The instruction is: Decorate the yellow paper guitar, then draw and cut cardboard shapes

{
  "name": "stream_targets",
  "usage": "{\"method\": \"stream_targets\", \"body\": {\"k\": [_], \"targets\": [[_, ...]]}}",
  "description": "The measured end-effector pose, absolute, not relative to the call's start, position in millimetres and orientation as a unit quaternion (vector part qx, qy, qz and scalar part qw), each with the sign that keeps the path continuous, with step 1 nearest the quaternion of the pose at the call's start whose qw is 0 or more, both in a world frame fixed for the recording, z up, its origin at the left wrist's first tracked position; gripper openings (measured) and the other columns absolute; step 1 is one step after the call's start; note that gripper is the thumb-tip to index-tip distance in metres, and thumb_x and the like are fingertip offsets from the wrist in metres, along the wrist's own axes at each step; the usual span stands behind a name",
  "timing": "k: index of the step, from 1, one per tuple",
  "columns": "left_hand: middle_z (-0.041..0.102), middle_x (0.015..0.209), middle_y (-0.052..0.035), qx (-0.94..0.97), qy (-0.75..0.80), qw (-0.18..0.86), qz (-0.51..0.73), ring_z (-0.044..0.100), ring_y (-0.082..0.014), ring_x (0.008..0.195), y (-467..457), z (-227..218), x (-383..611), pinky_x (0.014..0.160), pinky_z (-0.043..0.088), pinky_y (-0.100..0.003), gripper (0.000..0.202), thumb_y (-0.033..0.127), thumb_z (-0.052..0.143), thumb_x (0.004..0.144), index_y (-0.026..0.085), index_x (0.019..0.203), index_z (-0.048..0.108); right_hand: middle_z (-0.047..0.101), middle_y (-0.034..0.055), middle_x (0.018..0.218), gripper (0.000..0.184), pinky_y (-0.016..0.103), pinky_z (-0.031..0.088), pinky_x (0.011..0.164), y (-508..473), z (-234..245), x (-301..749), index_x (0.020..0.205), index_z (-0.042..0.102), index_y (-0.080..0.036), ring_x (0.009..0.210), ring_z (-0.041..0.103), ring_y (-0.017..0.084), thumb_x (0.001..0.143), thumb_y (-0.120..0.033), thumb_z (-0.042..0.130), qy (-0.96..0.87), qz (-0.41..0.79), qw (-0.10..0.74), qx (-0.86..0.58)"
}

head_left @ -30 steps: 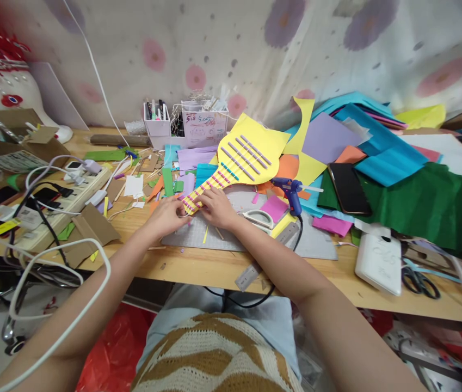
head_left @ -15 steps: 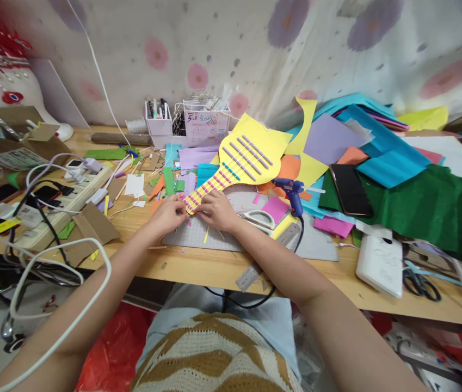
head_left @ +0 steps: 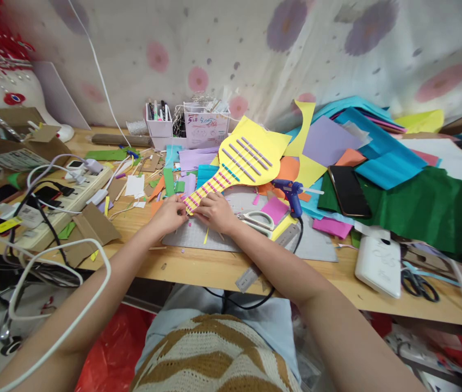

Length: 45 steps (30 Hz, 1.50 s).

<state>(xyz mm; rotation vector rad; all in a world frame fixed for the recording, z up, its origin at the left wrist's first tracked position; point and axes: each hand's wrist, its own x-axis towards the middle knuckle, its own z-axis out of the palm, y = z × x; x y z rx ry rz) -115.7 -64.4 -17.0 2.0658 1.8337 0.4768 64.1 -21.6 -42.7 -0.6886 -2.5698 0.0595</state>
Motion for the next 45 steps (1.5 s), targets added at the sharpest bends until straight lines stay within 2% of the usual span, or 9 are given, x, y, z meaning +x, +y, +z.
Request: {"method": "stream_targets", "body": {"k": [6, 16, 25, 31, 33, 35, 38, 41, 45], "targets": [[0.05, 0.086, -0.0036, 0.73, 0.645, 0.166, 0.15, 0.051, -0.0204, 0.095, -64, -14, -116, 0.086, 0.043, -0.032, 0.014, 0.024, 0.058, 0.065, 0.019, 0.053, 0.052, 0.06, 0.0083, 0.081, 0.032, 0.035, 0.025, 0.073, -26, -43, 56, 0.08, 0.069, -0.018, 0.081, 0.042, 0.019, 0.091, -0.032, 0.043, -0.918, 0.001, 0.264, -0.297], [0.047, 0.08, -0.0022, 0.738, 0.633, 0.188, 0.137, 0.052, -0.018, 0.084, -57, -15, -121, 0.078, 0.045, -0.03, 0.014, 0.019, 0.056, 0.061, 0.018, 0.051, 0.046, 0.061, 0.0058, 0.08, 0.027, 0.033, 0.023, 0.07, -25, -48, 52, 0.076, 0.067, -0.018, 0.079, 0.043, 0.017, 0.09, -0.03, 0.047, -0.929, -0.018, 0.249, -0.273], [0.052, 0.087, -0.004, 0.748, 0.623, 0.193, 0.125, 0.055, -0.0207, 0.09, -65, -5, -120, 0.083, 0.045, -0.033, 0.016, 0.03, 0.061, 0.063, 0.018, 0.056, 0.052, 0.061, 0.0059, 0.076, 0.028, 0.033, 0.023, 0.069, -27, -45, 52, 0.073, 0.067, -0.017, 0.076, 0.042, 0.017, 0.089, -0.029, 0.048, -0.927, -0.017, 0.25, -0.277], [0.059, 0.091, -0.0061, 0.709, 0.656, 0.114, 0.234, 0.056, -0.0202, 0.091, -48, 5, -125, 0.085, 0.046, -0.035, 0.023, 0.036, 0.05, 0.077, 0.018, 0.086, 0.061, 0.061, 0.0066, 0.076, 0.029, 0.033, 0.025, 0.069, -27, -47, 53, 0.077, 0.069, -0.018, 0.077, 0.044, 0.017, 0.089, -0.03, 0.045, -0.922, -0.011, 0.272, -0.276], [0.06, 0.098, -0.0077, 0.714, 0.643, 0.115, 0.25, 0.057, -0.0196, 0.094, -43, -1, -120, 0.086, 0.047, -0.034, 0.028, 0.035, 0.05, 0.079, 0.017, 0.097, 0.061, 0.061, 0.0065, 0.076, 0.027, 0.033, 0.027, 0.07, -29, -46, 54, 0.079, 0.069, -0.018, 0.076, 0.045, 0.017, 0.088, -0.029, 0.046, -0.92, -0.008, 0.279, -0.275], [0.058, 0.112, -0.009, 0.742, 0.614, 0.106, 0.247, 0.054, -0.0206, 0.106, -41, -9, -113, 0.094, 0.044, -0.036, 0.034, 0.033, 0.048, 0.081, 0.017, 0.109, 0.058, 0.062, 0.0066, 0.078, 0.023, 0.033, 0.031, 0.071, -29, -44, 58, 0.083, 0.069, -0.019, 0.077, 0.048, 0.017, 0.086, -0.028, 0.048, -0.917, 0.004, 0.29, -0.275], [0.049, 0.133, -0.0107, 0.782, 0.572, 0.072, 0.237, 0.042, -0.0221, 0.125, -39, -20, -105, 0.106, 0.034, -0.039, 0.041, 0.03, 0.04, 0.086, 0.016, 0.123, 0.051, 0.065, 0.0086, 0.089, 0.024, 0.033, 0.038, 0.077, -16, -37, 71, 0.096, 0.066, -0.018, 0.085, 0.053, 0.019, 0.083, -0.025, 0.047, -0.884, 0.041, 0.337, -0.322], [0.043, 0.14, -0.0118, 0.793, 0.562, 0.06, 0.227, 0.034, -0.0215, 0.133, -33, -19, -101, 0.111, 0.027, -0.04, 0.046, 0.031, 0.031, 0.09, 0.014, 0.129, 0.046, 0.061, 0.0128, 0.114, 0.038, 0.037, 0.038, 0.094, 19, -28, 96, 0.117, 0.055, -0.014, 0.107, 0.052, 0.023, 0.084, -0.023, 0.041, -0.786, 0.054, 0.4, -0.468], [0.035, 0.146, -0.0106, 0.811, 0.554, 0.077, 0.175, 0.024, -0.0205, 0.138, -21, -13, -98, 0.114, 0.02, -0.04, 0.05, 0.032, 0.025, 0.092, 0.012, 0.136, 0.039, 0.039, 0.0203, 0.14, 0.059, 0.044, 0.027, 0.108, 74, -21, 128, 0.136, 0.034, -0.002, 0.132, 0.032, 0.028, 0.086, -0.032, 0.037, -0.716, 0.046, 0.332, -0.612]]}}
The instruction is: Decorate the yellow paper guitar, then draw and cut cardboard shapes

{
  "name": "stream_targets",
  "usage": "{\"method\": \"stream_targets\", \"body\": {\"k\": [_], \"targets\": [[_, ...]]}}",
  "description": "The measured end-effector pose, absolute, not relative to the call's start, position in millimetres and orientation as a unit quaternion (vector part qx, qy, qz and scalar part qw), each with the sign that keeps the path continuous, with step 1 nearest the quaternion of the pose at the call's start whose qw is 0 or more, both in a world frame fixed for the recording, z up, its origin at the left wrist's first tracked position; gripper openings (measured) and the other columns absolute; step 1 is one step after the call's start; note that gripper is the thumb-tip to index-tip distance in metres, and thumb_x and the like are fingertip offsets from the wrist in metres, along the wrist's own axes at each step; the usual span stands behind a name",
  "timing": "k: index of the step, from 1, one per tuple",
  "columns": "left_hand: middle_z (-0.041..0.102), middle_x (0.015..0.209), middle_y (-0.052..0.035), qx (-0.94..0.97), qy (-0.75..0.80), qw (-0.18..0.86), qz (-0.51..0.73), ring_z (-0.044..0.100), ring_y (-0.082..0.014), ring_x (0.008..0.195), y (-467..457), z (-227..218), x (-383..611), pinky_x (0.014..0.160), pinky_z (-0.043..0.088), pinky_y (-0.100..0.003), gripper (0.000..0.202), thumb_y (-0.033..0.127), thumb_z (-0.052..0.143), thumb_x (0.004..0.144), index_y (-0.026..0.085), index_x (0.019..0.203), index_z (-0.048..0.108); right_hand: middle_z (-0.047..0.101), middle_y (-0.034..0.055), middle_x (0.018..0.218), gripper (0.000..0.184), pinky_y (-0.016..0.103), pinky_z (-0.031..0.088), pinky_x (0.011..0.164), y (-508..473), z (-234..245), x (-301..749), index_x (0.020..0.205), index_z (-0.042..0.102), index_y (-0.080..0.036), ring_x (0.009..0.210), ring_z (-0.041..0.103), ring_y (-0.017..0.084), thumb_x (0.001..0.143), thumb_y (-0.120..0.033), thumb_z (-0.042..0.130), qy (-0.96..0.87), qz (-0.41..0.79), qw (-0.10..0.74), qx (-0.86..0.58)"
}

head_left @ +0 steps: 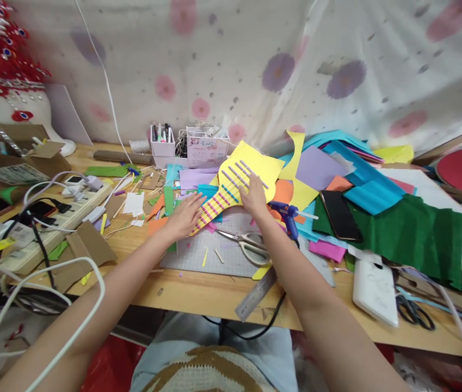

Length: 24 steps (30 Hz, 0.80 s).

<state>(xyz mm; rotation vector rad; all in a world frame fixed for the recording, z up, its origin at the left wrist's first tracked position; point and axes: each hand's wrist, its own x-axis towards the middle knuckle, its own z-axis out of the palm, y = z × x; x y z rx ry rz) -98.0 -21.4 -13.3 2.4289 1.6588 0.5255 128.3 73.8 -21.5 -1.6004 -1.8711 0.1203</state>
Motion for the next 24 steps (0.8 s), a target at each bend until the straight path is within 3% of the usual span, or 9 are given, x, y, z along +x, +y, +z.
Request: {"method": "stream_targets", "body": {"k": [3, 6, 13, 19, 24], "targets": [[0.026, 0.15, -0.0099, 0.815, 0.558, 0.096, 0.129, 0.016, -0.0214, 0.14, -19, -18, -98, 0.115, 0.018, -0.041, 0.053, 0.033, 0.024, 0.092, 0.012, 0.14, 0.033, 0.026, 0.0237, 0.146, 0.068, 0.047, 0.019, 0.111, 97, -25, 139, 0.138, 0.026, 0.006, 0.137, 0.02, 0.034, 0.089, -0.039, 0.033, -0.703, 0.065, 0.246, -0.664], [0.023, 0.151, -0.0099, 0.82, 0.552, 0.11, 0.104, 0.015, -0.0202, 0.14, -21, -27, -99, 0.115, 0.016, -0.04, 0.054, 0.034, 0.022, 0.093, 0.012, 0.142, 0.028, 0.021, 0.0245, 0.148, 0.073, 0.048, 0.016, 0.111, 103, -34, 139, 0.139, 0.023, 0.007, 0.138, 0.016, 0.035, 0.09, -0.046, 0.029, -0.704, 0.054, 0.215, -0.674], [0.026, 0.15, -0.0099, 0.816, 0.546, 0.132, 0.135, 0.016, -0.0195, 0.14, -24, -36, -101, 0.115, 0.015, -0.042, 0.054, 0.036, 0.021, 0.093, 0.014, 0.142, 0.028, 0.022, 0.0273, 0.146, 0.078, 0.054, 0.017, 0.109, 108, -55, 139, 0.139, 0.026, 0.006, 0.138, 0.018, 0.035, 0.09, -0.055, 0.02, -0.707, 0.014, 0.262, -0.657], [0.034, 0.147, -0.0114, 0.761, 0.579, 0.137, 0.259, 0.025, -0.0166, 0.138, -20, -17, -98, 0.114, 0.02, -0.039, 0.054, 0.036, 0.017, 0.093, 0.012, 0.139, 0.033, 0.026, 0.0262, 0.145, 0.077, 0.056, 0.02, 0.107, 109, -55, 139, 0.139, 0.029, 0.002, 0.138, 0.019, 0.033, 0.09, -0.056, 0.015, -0.696, -0.001, 0.297, -0.654], [0.034, 0.147, -0.0092, 0.841, 0.487, 0.143, 0.185, 0.023, -0.0176, 0.139, -18, -9, -88, 0.115, 0.017, -0.04, 0.051, 0.033, 0.026, 0.091, 0.015, 0.138, 0.036, 0.025, 0.0252, 0.146, 0.078, 0.052, 0.017, 0.11, 106, -51, 133, 0.139, 0.029, 0.004, 0.138, 0.018, 0.034, 0.09, -0.056, 0.019, -0.705, 0.001, 0.281, -0.652]]}}
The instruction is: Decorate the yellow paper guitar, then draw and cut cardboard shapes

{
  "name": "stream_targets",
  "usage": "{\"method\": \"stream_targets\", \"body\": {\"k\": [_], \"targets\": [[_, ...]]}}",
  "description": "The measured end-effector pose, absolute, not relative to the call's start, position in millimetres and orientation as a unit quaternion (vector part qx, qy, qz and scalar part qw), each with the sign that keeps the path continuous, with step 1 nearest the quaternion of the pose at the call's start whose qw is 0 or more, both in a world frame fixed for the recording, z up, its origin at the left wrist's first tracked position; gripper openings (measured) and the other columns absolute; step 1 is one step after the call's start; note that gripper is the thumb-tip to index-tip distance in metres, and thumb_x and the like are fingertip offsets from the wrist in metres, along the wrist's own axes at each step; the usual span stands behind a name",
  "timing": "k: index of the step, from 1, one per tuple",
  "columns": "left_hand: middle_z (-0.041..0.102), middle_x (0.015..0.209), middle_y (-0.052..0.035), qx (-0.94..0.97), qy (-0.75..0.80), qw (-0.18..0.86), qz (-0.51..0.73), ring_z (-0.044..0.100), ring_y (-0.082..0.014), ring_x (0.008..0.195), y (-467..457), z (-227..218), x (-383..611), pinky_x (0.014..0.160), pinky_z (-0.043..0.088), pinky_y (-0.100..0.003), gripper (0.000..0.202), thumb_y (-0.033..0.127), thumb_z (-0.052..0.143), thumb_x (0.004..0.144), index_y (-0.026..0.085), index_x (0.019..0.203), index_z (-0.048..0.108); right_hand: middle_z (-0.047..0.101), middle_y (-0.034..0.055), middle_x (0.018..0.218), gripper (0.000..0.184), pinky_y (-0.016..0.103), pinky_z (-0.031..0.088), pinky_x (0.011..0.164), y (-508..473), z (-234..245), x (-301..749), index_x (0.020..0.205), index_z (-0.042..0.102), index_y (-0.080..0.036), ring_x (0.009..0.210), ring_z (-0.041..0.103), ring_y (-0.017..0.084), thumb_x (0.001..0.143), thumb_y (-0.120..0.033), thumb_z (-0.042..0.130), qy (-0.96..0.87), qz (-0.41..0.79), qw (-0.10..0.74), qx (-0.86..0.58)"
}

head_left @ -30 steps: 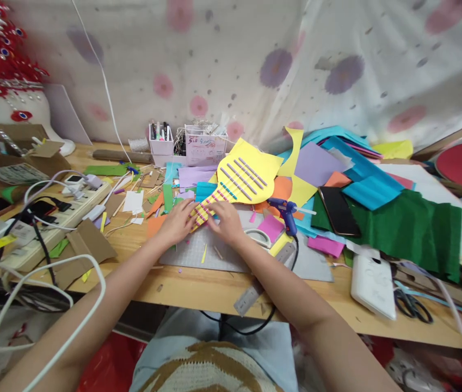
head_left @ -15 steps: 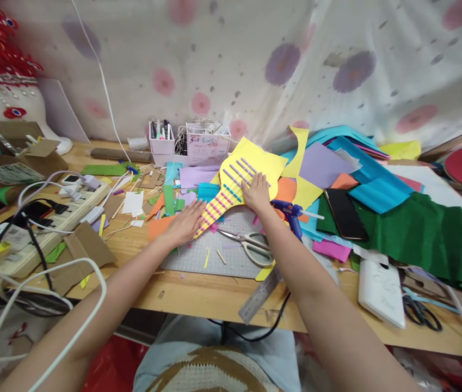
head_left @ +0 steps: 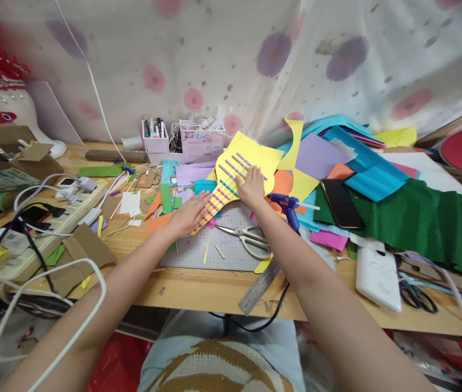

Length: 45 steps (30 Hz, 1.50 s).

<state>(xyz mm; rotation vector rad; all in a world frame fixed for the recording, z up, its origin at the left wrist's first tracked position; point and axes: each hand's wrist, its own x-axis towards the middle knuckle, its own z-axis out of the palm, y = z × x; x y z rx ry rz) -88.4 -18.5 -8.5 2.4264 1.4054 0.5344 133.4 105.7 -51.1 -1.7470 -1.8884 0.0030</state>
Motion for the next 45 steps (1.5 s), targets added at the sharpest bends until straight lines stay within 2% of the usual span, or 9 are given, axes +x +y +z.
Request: {"method": "stream_targets", "body": {"k": [5, 9, 12, 17, 21, 25, 31, 37, 45], "targets": [[0.029, 0.149, -0.0079, 0.827, 0.476, 0.214, 0.211, 0.023, -0.0164, 0.139, -18, -17, -94, 0.114, 0.018, -0.037, 0.053, 0.034, 0.026, 0.091, 0.015, 0.139, 0.033, 0.021, 0.0266, 0.147, 0.075, 0.051, 0.015, 0.111, 100, -44, 129, 0.139, 0.024, 0.007, 0.139, 0.014, 0.033, 0.091, -0.051, 0.024, -0.698, 0.002, 0.275, -0.661], [0.051, 0.134, -0.009, 0.709, 0.582, 0.249, 0.31, 0.045, -0.018, 0.125, -7, -14, -106, 0.105, 0.034, -0.036, 0.045, 0.034, 0.034, 0.087, 0.016, 0.125, 0.05, 0.024, 0.0205, 0.148, 0.071, 0.05, 0.018, 0.111, 80, -35, 130, 0.142, 0.024, -0.001, 0.14, 0.015, 0.029, 0.092, -0.052, 0.022, -0.734, -0.002, 0.311, -0.604], [0.061, 0.119, -0.0116, 0.651, 0.653, 0.272, 0.277, 0.058, -0.0201, 0.105, 3, -6, -100, 0.091, 0.045, -0.035, 0.044, 0.038, 0.043, 0.082, 0.014, 0.118, 0.053, 0.038, 0.0169, 0.142, 0.063, 0.044, 0.028, 0.108, 51, -31, 134, 0.138, 0.034, -0.008, 0.133, 0.032, 0.025, 0.092, -0.05, 0.025, -0.783, 0.019, 0.319, -0.533], [0.059, 0.119, -0.0167, 0.693, 0.676, 0.178, 0.173, 0.058, -0.0292, 0.107, 9, 7, -50, 0.084, 0.045, -0.038, 0.072, 0.056, 0.06, 0.068, 0.014, 0.124, 0.044, 0.067, 0.0103, 0.098, 0.034, 0.035, 0.043, 0.087, -2, -24, 156, 0.093, 0.067, -0.017, 0.096, 0.058, 0.021, 0.091, -0.036, 0.039, -0.852, 0.042, 0.297, -0.43], [0.061, 0.114, -0.0172, 0.701, 0.696, 0.109, 0.112, 0.059, -0.0321, 0.105, 9, 9, -14, 0.079, 0.046, -0.037, 0.066, 0.042, 0.068, 0.065, 0.017, 0.121, 0.043, 0.06, 0.0074, 0.063, 0.042, 0.03, 0.039, 0.064, -28, -17, 193, 0.056, 0.058, -0.017, 0.068, 0.055, 0.018, 0.089, -0.038, 0.041, -0.854, 0.006, 0.245, -0.459], [0.064, 0.108, -0.0166, 0.697, 0.705, 0.089, 0.098, 0.062, -0.0318, 0.097, 7, 11, -11, 0.074, 0.047, -0.037, 0.064, 0.037, 0.064, 0.069, 0.017, 0.124, 0.038, 0.054, 0.0053, 0.055, 0.048, 0.028, 0.033, 0.056, -43, -18, 240, 0.048, 0.049, -0.019, 0.058, 0.05, 0.016, 0.087, -0.045, 0.039, -0.801, -0.004, 0.24, -0.548], [0.066, 0.101, -0.0153, 0.655, 0.739, 0.093, 0.127, 0.063, -0.0338, 0.093, -27, 33, -36, 0.074, 0.046, -0.039, 0.083, 0.048, 0.064, 0.068, 0.017, 0.134, 0.026, 0.052, 0.0048, 0.059, 0.049, 0.029, 0.033, 0.055, -45, -28, 280, 0.054, 0.045, -0.021, 0.062, 0.049, 0.018, 0.081, -0.061, 0.04, -0.701, -0.01, 0.289, -0.652], [0.063, 0.11, -0.0189, 0.588, 0.771, 0.108, 0.219, 0.06, -0.0368, 0.1, -51, 45, -55, 0.079, 0.046, -0.045, 0.081, 0.053, 0.059, 0.07, 0.014, 0.132, 0.025, 0.059, 0.0139, 0.091, 0.054, 0.04, 0.039, 0.081, -14, -49, 272, 0.091, 0.057, -0.016, 0.091, 0.052, 0.028, 0.07, -0.066, 0.053, -0.714, -0.032, 0.274, -0.644], [0.063, 0.104, -0.0257, 0.512, 0.817, 0.127, 0.233, 0.06, -0.0392, 0.1, -49, 29, -50, 0.08, 0.044, -0.049, 0.075, 0.053, 0.052, 0.075, 0.007, 0.128, 0.026, 0.062, 0.0153, 0.083, 0.047, 0.042, 0.042, 0.078, 5, -64, 264, 0.078, 0.059, -0.015, 0.087, 0.054, 0.028, 0.08, -0.059, 0.041, -0.69, 0.008, 0.296, -0.66]]}}
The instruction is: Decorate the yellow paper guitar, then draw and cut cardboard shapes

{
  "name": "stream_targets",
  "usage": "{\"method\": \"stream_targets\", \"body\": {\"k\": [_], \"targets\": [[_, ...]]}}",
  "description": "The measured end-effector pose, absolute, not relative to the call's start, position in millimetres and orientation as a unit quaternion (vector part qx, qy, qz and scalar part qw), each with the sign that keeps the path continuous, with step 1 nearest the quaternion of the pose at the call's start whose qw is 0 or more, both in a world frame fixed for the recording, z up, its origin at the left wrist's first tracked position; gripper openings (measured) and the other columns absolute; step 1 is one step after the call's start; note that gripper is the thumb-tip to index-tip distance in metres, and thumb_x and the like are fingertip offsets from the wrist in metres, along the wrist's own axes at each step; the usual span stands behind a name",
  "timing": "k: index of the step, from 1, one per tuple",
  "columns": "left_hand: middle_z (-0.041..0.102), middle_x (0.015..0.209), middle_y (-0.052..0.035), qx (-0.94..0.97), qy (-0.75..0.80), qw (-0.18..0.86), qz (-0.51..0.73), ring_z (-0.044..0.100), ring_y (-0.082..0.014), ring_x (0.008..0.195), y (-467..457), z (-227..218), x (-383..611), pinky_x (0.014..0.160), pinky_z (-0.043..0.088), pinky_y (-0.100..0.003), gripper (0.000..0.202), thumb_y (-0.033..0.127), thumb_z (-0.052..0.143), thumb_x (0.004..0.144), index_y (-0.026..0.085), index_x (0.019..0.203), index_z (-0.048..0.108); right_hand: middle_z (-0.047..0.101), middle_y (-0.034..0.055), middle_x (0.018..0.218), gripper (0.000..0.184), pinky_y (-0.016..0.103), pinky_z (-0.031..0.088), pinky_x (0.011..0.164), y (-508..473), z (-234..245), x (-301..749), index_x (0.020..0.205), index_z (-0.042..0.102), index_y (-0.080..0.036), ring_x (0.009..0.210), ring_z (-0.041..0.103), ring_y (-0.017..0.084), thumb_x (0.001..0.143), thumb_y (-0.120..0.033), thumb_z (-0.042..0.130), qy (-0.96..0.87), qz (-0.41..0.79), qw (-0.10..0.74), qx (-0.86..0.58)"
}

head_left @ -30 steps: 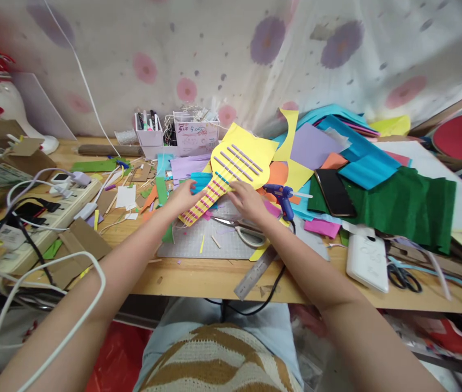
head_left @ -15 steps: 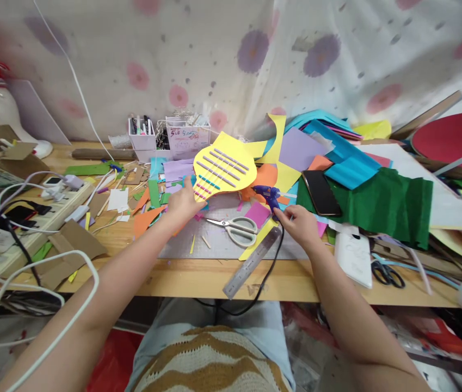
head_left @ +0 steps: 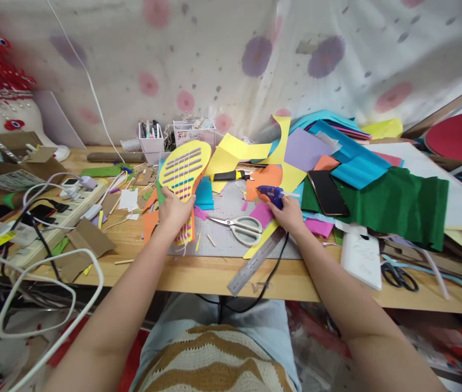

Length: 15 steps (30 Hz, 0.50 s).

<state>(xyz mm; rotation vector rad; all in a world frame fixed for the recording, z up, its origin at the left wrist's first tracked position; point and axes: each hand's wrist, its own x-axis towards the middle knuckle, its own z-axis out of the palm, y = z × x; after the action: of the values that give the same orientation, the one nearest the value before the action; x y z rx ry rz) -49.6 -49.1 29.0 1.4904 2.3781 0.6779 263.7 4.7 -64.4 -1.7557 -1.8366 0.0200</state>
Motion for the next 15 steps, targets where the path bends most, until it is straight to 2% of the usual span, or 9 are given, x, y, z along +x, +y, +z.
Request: {"method": "stream_targets", "body": {"k": [5, 8, 11, 13, 15], "targets": [[0.063, 0.103, -0.0284, 0.55, 0.807, 0.131, 0.168, 0.061, -0.0412, 0.097, -43, 22, -48, 0.078, 0.044, -0.05, 0.086, 0.064, 0.045, 0.074, 0.004, 0.133, 0.025, 0.062, 0.0127, 0.077, 0.043, 0.039, 0.043, 0.072, -1, -59, 266, 0.073, 0.057, -0.018, 0.08, 0.056, 0.026, 0.08, -0.058, 0.042, -0.694, 0.033, 0.35, -0.628], [0.062, 0.108, -0.0283, 0.574, 0.805, 0.131, 0.072, 0.058, -0.0425, 0.102, -35, 36, -61, 0.083, 0.042, -0.054, 0.081, 0.067, 0.032, 0.078, 0.006, 0.131, 0.036, 0.061, 0.012, 0.075, 0.042, 0.038, 0.043, 0.068, -4, -54, 267, 0.071, 0.057, -0.017, 0.076, 0.055, 0.025, 0.077, -0.056, 0.045, -0.664, 0.056, 0.384, -0.639], [0.057, 0.122, -0.0219, 0.68, 0.731, 0.052, 0.027, 0.053, -0.0374, 0.114, -25, 52, -83, 0.091, 0.04, -0.051, 0.057, 0.045, 0.039, 0.083, 0.014, 0.131, 0.041, 0.062, 0.0118, 0.078, 0.044, 0.036, 0.043, 0.067, -7, -50, 267, 0.078, 0.061, -0.015, 0.076, 0.055, 0.023, 0.072, -0.057, 0.049, -0.613, 0.098, 0.427, -0.657], [0.042, 0.14, -0.0156, 0.796, 0.605, -0.012, 0.001, 0.035, -0.0325, 0.132, -18, 57, -95, 0.104, 0.031, -0.047, 0.059, 0.028, 0.05, 0.078, 0.019, 0.135, 0.039, 0.063, 0.0101, 0.08, 0.047, 0.035, 0.043, 0.067, -8, -49, 266, 0.086, 0.062, -0.014, 0.075, 0.055, 0.022, 0.069, -0.057, 0.053, -0.574, 0.15, 0.459, -0.662], [0.03, 0.148, -0.0105, 0.865, 0.498, -0.054, -0.027, 0.017, -0.0304, 0.139, -13, 54, -100, 0.11, 0.02, -0.047, 0.065, 0.016, 0.053, 0.073, 0.022, 0.136, 0.038, 0.064, 0.0077, 0.08, 0.049, 0.033, 0.043, 0.066, -8, -49, 266, 0.091, 0.062, -0.014, 0.072, 0.055, 0.02, 0.067, -0.056, 0.056, -0.535, 0.206, 0.488, -0.659]]}}
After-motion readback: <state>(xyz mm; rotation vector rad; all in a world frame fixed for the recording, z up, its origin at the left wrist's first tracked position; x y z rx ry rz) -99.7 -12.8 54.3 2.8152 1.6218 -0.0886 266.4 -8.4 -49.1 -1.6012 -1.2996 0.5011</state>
